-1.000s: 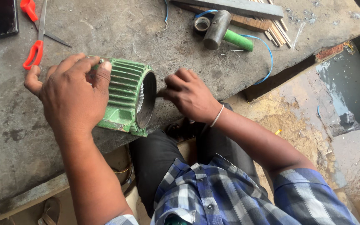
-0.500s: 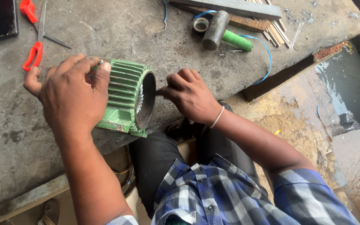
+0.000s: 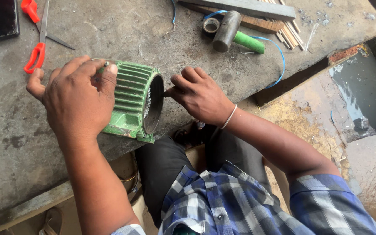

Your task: The person holds a green motor housing and repeatedly inserts and removes a small metal piece into the stator slots. The hands adjust the housing and continue the repetitive insertion motion throughout the clip.

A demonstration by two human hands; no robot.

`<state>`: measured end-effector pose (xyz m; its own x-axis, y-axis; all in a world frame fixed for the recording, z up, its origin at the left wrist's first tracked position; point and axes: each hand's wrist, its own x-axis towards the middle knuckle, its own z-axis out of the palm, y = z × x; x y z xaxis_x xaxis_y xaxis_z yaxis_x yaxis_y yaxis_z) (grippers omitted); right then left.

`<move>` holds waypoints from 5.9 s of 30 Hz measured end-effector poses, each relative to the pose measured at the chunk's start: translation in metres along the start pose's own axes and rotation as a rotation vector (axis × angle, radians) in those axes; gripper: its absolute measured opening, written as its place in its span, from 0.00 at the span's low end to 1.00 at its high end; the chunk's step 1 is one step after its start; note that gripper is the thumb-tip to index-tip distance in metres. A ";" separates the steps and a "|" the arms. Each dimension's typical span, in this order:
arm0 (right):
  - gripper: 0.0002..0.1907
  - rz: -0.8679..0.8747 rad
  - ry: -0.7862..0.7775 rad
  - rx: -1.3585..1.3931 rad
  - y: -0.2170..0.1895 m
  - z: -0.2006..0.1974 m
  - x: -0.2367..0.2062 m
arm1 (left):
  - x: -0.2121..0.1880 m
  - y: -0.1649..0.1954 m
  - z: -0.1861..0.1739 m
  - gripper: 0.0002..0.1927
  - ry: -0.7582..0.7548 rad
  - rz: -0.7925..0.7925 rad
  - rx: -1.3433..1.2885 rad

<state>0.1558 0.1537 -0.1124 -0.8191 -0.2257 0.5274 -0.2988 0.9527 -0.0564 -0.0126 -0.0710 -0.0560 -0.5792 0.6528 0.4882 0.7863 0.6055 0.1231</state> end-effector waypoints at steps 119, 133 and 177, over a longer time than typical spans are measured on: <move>0.13 -0.004 -0.025 0.488 -0.005 0.033 0.001 | 0.001 0.002 -0.006 0.21 -0.035 -0.035 0.017; 0.12 0.012 -0.055 0.455 -0.003 0.034 0.002 | 0.001 0.001 -0.005 0.21 -0.014 -0.022 0.011; 0.13 0.059 -0.040 0.378 0.001 0.041 -0.002 | -0.001 -0.002 -0.002 0.22 -0.019 -0.019 0.022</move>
<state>0.1377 0.1467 -0.1480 -0.8565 -0.1874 0.4809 -0.4037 0.8238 -0.3979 -0.0134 -0.0738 -0.0544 -0.5981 0.6495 0.4695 0.7703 0.6275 0.1134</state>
